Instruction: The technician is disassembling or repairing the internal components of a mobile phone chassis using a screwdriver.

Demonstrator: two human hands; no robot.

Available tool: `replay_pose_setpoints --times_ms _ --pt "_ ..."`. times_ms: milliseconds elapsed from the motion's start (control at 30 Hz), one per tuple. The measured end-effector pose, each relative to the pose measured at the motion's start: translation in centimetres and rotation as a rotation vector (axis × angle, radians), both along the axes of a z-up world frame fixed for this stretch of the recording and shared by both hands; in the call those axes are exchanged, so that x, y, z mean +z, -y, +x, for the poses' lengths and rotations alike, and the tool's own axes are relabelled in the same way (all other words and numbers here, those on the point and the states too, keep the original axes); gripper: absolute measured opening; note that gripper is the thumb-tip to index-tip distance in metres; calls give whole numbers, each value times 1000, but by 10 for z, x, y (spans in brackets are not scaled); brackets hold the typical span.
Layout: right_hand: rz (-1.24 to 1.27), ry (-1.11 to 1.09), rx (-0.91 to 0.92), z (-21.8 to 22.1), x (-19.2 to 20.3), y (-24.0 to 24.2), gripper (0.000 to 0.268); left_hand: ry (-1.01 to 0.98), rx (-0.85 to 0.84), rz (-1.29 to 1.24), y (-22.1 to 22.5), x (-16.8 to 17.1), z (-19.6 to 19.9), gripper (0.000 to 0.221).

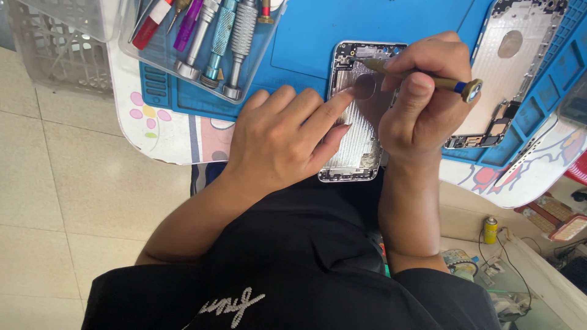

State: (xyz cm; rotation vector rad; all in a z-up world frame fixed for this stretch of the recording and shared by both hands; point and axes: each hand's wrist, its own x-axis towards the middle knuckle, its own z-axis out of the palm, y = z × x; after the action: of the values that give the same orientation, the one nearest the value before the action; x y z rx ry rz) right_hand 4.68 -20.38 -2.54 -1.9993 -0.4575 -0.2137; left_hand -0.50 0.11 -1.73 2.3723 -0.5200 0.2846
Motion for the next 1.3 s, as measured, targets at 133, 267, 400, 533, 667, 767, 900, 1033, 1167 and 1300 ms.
replay_pose_setpoints --times_ms 133,267,400,533,667,767,900,1033,1167,1300 --pt "4 -5 10 0 -1 1 45 -2 2 7 0 -1 -1 34" --pt "8 -2 17 1 0 0 46 3 3 3 1 -2 -1 34" --pt "-13 7 6 1 2 -1 47 11 -1 3 1 -3 -1 34" --pt "0 -14 2 0 3 0 48 9 0 -6 1 -3 -2 34" --pt "-15 1 12 0 1 0 47 9 3 -9 1 -3 -2 34" --pt "-24 11 5 -1 -1 1 46 12 1 -8 1 -4 -2 34" --pt "-61 31 1 0 6 -2 43 13 5 -11 1 -3 -3 35" --pt "-214 105 24 4 26 -7 37 22 10 -11 0 -1 -3 37" --pt "-336 126 110 7 49 -4 31 26 20 -11 1 -4 -5 38" --pt "-508 141 216 6 59 3 13 15 30 -30 -3 -4 -8 38"
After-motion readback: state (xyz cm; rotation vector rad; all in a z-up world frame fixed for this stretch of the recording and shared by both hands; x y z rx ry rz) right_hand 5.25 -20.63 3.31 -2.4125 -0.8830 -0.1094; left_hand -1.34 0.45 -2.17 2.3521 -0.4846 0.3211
